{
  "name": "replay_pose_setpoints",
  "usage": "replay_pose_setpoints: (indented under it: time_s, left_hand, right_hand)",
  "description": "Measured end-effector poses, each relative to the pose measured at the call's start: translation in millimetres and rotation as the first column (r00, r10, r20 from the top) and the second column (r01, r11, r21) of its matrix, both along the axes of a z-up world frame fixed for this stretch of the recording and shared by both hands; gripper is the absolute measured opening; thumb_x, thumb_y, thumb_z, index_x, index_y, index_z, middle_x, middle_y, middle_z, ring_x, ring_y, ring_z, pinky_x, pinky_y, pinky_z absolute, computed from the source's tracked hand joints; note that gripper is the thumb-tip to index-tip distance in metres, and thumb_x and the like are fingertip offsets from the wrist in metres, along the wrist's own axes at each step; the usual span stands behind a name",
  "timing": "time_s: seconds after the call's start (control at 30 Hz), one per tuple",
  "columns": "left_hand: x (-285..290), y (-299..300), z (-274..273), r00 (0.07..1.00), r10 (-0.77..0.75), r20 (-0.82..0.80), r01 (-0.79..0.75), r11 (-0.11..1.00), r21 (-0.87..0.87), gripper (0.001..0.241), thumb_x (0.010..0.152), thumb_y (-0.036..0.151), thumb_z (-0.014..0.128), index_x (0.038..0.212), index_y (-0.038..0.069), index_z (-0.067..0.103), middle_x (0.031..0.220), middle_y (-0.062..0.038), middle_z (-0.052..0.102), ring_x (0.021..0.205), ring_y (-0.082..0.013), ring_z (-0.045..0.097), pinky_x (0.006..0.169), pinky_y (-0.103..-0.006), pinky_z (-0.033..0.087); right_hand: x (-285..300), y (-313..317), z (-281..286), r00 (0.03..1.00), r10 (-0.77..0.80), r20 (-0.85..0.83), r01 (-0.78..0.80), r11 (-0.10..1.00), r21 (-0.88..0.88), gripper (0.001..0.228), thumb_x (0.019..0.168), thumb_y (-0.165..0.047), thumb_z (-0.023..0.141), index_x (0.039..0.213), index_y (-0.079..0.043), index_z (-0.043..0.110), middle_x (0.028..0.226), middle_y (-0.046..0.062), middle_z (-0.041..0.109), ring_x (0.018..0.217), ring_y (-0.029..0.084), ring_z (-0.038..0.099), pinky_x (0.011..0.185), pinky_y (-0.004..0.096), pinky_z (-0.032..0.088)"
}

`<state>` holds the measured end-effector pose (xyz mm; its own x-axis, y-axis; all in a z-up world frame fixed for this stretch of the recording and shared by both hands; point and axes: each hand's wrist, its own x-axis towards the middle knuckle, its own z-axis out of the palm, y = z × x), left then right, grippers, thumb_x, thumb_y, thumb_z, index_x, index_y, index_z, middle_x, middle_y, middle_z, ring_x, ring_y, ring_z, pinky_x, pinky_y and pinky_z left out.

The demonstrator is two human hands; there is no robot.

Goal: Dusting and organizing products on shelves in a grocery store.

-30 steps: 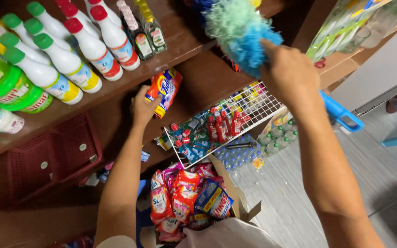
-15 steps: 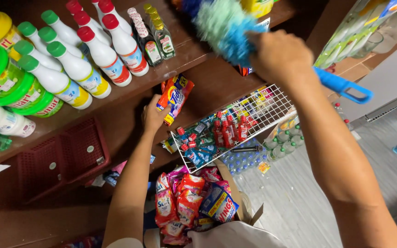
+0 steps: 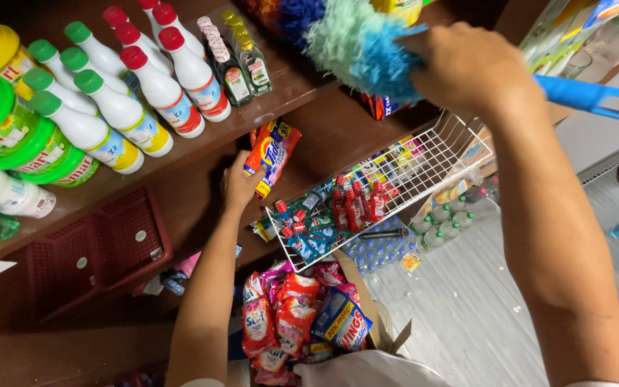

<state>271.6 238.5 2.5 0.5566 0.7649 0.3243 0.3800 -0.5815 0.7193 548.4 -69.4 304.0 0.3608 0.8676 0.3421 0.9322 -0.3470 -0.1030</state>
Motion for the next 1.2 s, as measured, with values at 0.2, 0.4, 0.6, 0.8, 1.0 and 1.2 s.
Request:
replay_pose_setpoints:
  time_s: [0.2,0.4,0.6,0.8,1.0,1.2]
  left_hand:
    - [1.1,-0.6,-1.5,1.000,0.005,0.019,-0.006,1.000,0.005,0.038,0.083,0.025,0.082,0.112,0.010,0.063,0.096,-0.015,0.077,0.088,-0.0330,0.076,0.073,-0.0431,0.058]
    - [0.2,-0.6,-1.5,1.000,0.003,0.018,-0.003,1.000,-0.010,0.039,0.081,0.024,0.082,0.112,0.010,0.063,0.096,-0.016,0.077,0.088,-0.0332,0.076,0.074,-0.0432,0.057]
    - [-0.4,1.2,-1.2,0.999,-0.009,0.040,0.009,1.000,-0.010,0.039,0.082,0.024,0.082,0.112,0.009,0.063,0.096,-0.016,0.077,0.088,-0.0328,0.076,0.074,-0.0428,0.058]
    - [-0.8,-1.2,0.4,1.000,0.006,0.011,-0.006,1.000,-0.021,0.039,0.083,0.025,0.082,0.114,0.009,0.063,0.096,-0.016,0.077,0.088,-0.0328,0.076,0.074,-0.0429,0.058]
    - [-1.7,0.0,-2.2,0.999,-0.016,0.040,0.017,1.000,-0.011,0.040,0.082,0.024,0.082,0.113,0.009,0.062,0.097,-0.016,0.077,0.089,-0.0326,0.076,0.075,-0.0426,0.058]
    - [-1.7,2.5,-2.0,0.999,-0.029,0.042,0.029,1.000,-0.007,0.039,0.083,0.024,0.082,0.113,0.007,0.063,0.097,-0.017,0.076,0.089,-0.0326,0.075,0.075,-0.0426,0.058]
  right_hand:
    - [-8.0,1.3,19.6,0.996,0.048,0.079,-0.056,0.993,0.107,0.051,0.086,-0.018,0.064,0.136,-0.021,0.072,0.107,0.021,0.073,0.092,0.042,0.070,0.080,0.053,0.055]
    - [-2.9,-2.0,4.3,0.994,-0.018,0.103,0.030,0.992,-0.122,0.053,0.086,-0.021,0.065,0.138,-0.034,0.070,0.104,0.020,0.073,0.088,0.042,0.070,0.079,0.054,0.055]
    - [25.6,-89.8,24.9,0.995,0.077,-0.059,-0.082,0.993,-0.083,0.050,0.088,-0.022,0.062,0.137,-0.028,0.063,0.104,0.015,0.073,0.093,0.031,0.072,0.083,0.046,0.058]
    - [3.1,-47.5,28.1,0.983,0.028,0.180,-0.051,0.991,0.123,0.049,0.084,-0.018,0.067,0.133,-0.020,0.071,0.102,0.022,0.073,0.083,0.038,0.071,0.077,0.050,0.057]
    - [-22.7,-0.9,-8.7,0.983,-0.063,0.170,0.090,0.984,-0.155,0.048,0.091,-0.024,0.064,0.137,-0.034,0.068,0.090,0.020,0.073,0.077,0.042,0.071,0.070,0.053,0.057]
    - [-47.5,-109.1,1.6,0.975,-0.165,0.146,0.203,0.931,-0.303,0.060,0.084,-0.024,0.067,0.143,-0.038,0.063,0.087,0.013,0.074,0.076,0.034,0.073,0.069,0.047,0.058]
